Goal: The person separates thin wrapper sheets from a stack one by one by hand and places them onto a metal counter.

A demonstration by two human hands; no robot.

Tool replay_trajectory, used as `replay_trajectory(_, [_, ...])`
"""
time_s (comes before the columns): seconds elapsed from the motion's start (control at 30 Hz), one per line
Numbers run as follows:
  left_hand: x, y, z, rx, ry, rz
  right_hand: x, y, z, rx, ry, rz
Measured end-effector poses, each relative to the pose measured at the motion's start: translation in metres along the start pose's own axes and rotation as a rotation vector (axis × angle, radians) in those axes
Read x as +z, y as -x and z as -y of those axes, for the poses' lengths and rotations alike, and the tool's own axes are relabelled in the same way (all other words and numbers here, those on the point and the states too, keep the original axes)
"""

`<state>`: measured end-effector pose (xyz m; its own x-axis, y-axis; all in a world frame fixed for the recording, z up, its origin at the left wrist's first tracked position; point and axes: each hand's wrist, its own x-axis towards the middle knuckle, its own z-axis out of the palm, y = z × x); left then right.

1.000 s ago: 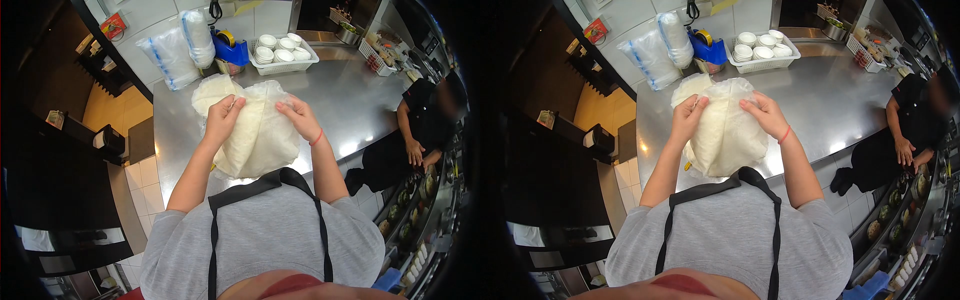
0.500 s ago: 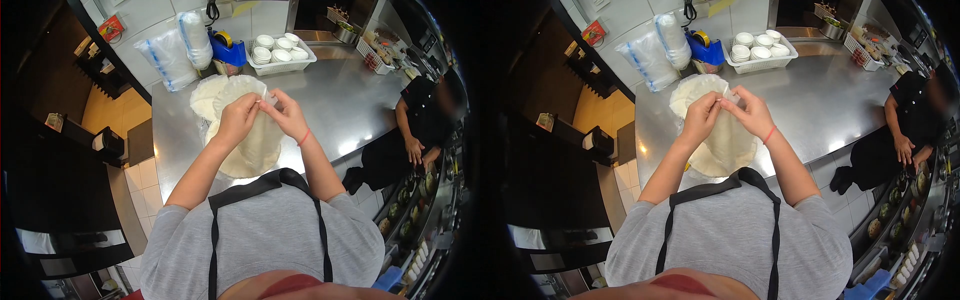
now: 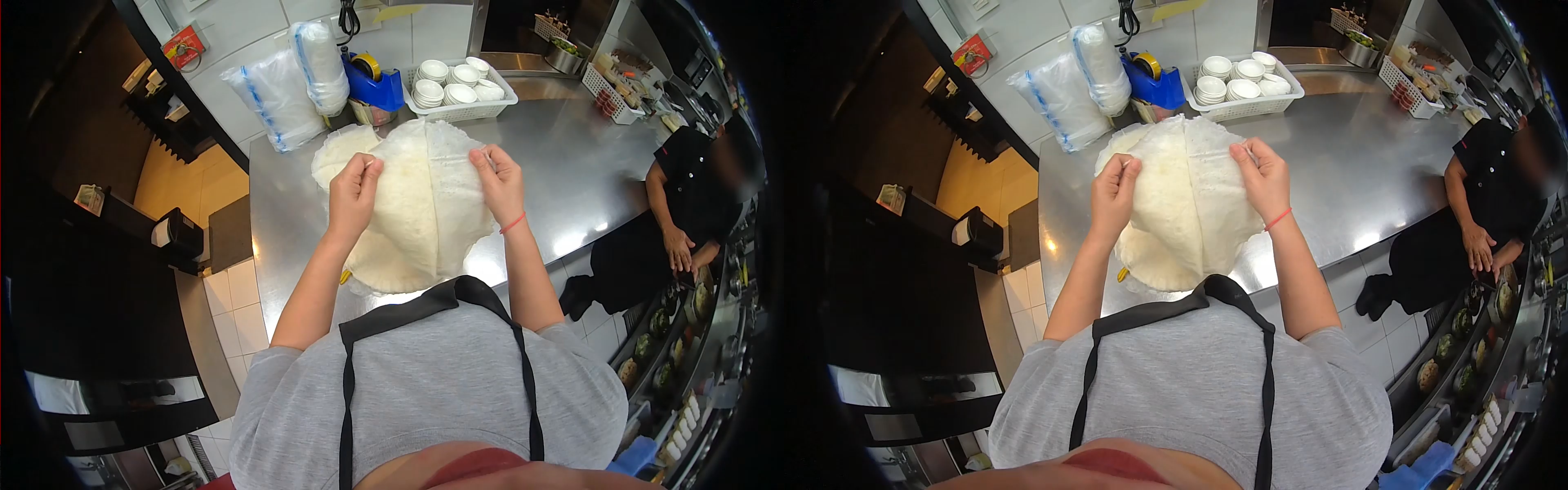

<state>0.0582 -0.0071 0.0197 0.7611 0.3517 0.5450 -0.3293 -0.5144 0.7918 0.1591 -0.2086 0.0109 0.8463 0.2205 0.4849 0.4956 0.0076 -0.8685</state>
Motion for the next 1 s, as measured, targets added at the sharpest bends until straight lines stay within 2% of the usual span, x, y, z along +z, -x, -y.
replay_trajectory(0.07, [-0.004, 0.000, 0.003, -0.009, -0.001, -0.022, -0.003, -0.003, -0.005, -0.016, 0.007, -0.018])
replay_trajectory(0.13, [-0.009, -0.001, 0.010, -0.020, -0.003, -0.047, -0.007, -0.005, -0.014, 0.091, -0.088, -0.042])
replay_trajectory(0.27, [-0.014, 0.007, 0.049, -0.117, 0.051, -0.066, -0.010, -0.005, -0.049, 0.193, -0.063, -0.024])
replay_trajectory(0.33, [-0.015, 0.016, 0.074, -0.155, 0.025, -0.067, -0.006, 0.001, -0.073, 0.332, -0.011, -0.021])
replay_trajectory(0.5, [-0.019, 0.046, 0.130, -0.421, 0.004, -0.060, 0.002, 0.019, -0.146, 0.425, 0.111, 0.052])
replay_trajectory(0.57, [-0.021, 0.056, 0.143, -0.425, -0.072, -0.047, 0.003, 0.025, -0.167, 0.470, 0.161, 0.083])
replay_trajectory(0.63, [-0.023, 0.067, 0.145, -0.430, -0.149, -0.034, 0.004, 0.029, -0.177, 0.482, 0.308, 0.242])
replay_trajectory(0.67, [-0.024, 0.069, 0.146, -0.393, -0.171, -0.002, 0.002, 0.027, -0.181, 0.483, 0.306, 0.249])
replay_trajectory(0.73, [-0.025, 0.069, 0.139, -0.358, -0.195, 0.029, -0.001, 0.020, -0.173, 0.484, 0.591, 0.603])
replay_trajectory(0.77, [-0.026, 0.069, 0.133, -0.281, -0.183, 0.056, -0.001, 0.016, -0.165, 0.488, 0.589, 0.607])
replay_trajectory(0.8, [-0.026, 0.067, 0.125, -0.202, -0.169, 0.083, 0.000, 0.011, -0.144, 0.405, 0.662, 0.605])
replay_trajectory(0.83, [-0.025, 0.066, 0.118, -0.208, -0.168, 0.088, 0.005, 0.010, -0.132, 0.324, 0.734, 0.602])
replay_trajectory(0.87, [-0.024, 0.066, 0.111, -0.161, -0.192, 0.127, 0.013, 0.010, -0.133, 0.332, 0.733, 0.603])
replay_trajectory(0.93, [-0.020, 0.059, 0.101, -0.088, -0.212, 0.169, 0.032, -0.006, -0.134, -0.077, 0.470, 0.655])
replay_trajectory(1.0, [-0.016, 0.059, 0.087, 0.093, -0.263, 0.219, 0.059, -0.008, -0.138, -0.243, 0.274, 0.730])
